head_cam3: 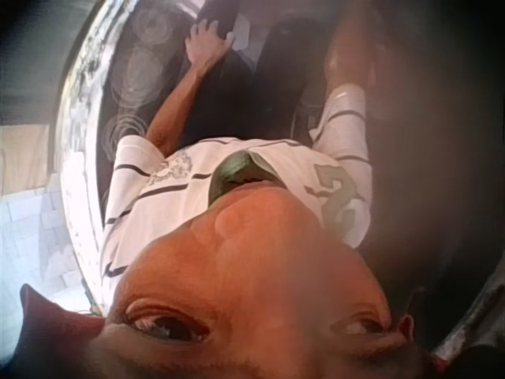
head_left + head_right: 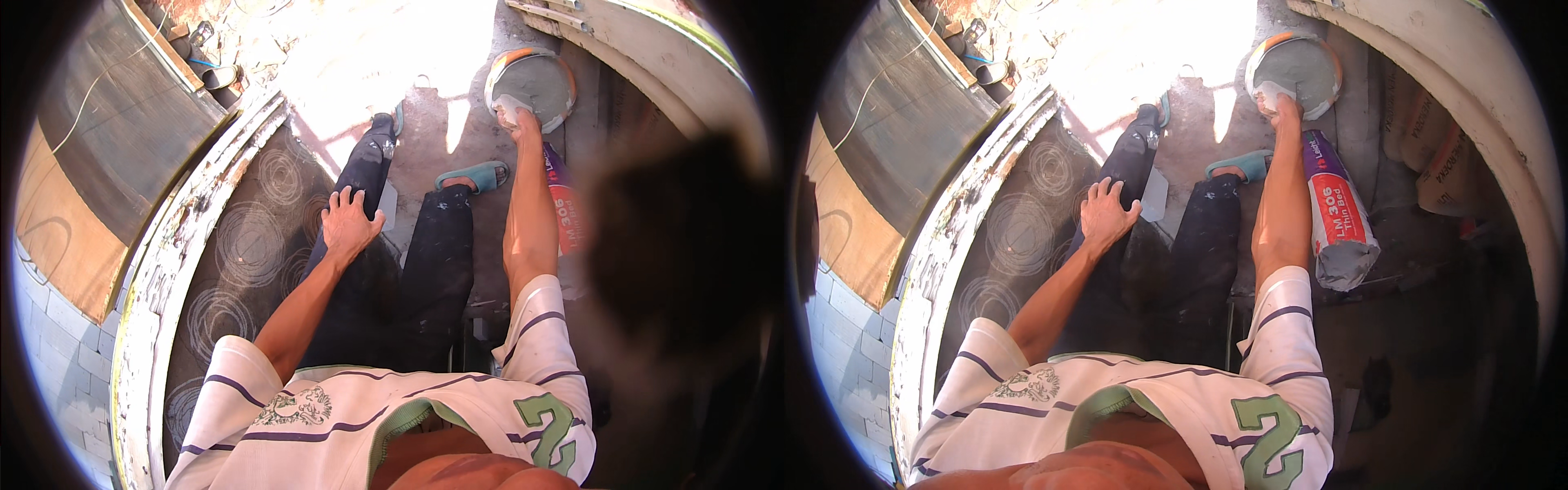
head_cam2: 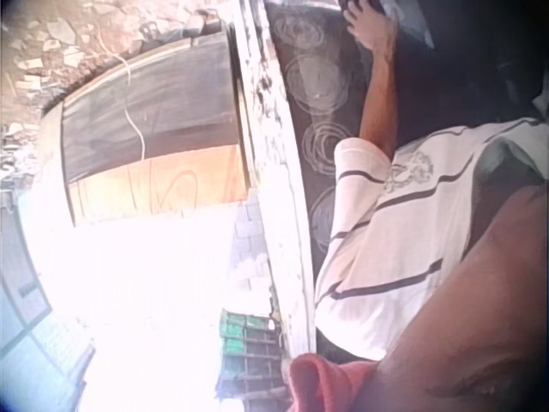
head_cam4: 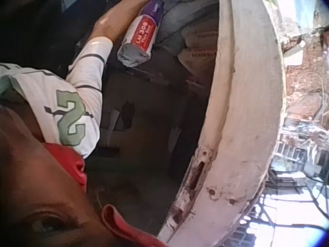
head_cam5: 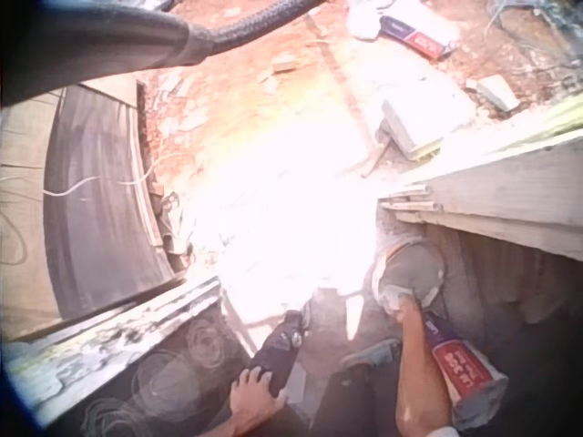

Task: The person picks up a stone block and uses a trowel to apply wet mortar to its surface while sitting on the floor next to a container of wet cement.

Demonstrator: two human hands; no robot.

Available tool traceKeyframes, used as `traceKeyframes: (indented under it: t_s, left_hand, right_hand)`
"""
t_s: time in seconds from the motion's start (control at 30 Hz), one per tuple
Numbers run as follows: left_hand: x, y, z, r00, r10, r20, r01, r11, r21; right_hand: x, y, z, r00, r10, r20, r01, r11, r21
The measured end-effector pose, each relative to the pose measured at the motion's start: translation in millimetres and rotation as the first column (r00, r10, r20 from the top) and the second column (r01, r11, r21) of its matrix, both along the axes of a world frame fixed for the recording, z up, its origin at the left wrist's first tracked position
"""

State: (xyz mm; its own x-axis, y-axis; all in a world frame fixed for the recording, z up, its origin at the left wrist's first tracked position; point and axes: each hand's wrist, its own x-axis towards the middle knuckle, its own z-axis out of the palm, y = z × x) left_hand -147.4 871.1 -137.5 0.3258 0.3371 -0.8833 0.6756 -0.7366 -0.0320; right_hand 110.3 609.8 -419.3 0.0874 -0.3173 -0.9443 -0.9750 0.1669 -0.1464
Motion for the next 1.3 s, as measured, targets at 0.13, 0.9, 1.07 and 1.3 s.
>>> traceKeyframes:
  t_s: [0.13,0.9,1.07,1.3]
  left_hand:
    - [-0.5,-2.2,-1.8,1.000,-0.019,0.022,0.019,1.000,-0.004]
    - [-2.7,0.4,-1.0,1.000,0.026,-0.005,-0.026,0.999,-0.035]
    - [3.6,1.1,-5.7,0.999,0.047,0.016,-0.046,0.997,-0.066]
    - [-1.1,8.2,-0.3,1.000,-0.009,0.012,0.009,1.000,0.006]
  right_hand:
    - [20.8,-9.3,-1.7,0.986,-0.165,-0.037,0.168,0.972,0.165]
    - [7.3,-33.0,38.8,0.249,0.957,-0.146,-0.909,0.179,-0.377]
    - [-0.3,-56.5,-32.2,0.859,0.511,0.009,-0.498,0.841,-0.214]
    - [48.2,-15.0,47.0,0.746,0.661,0.083,-0.665,0.745,0.044]
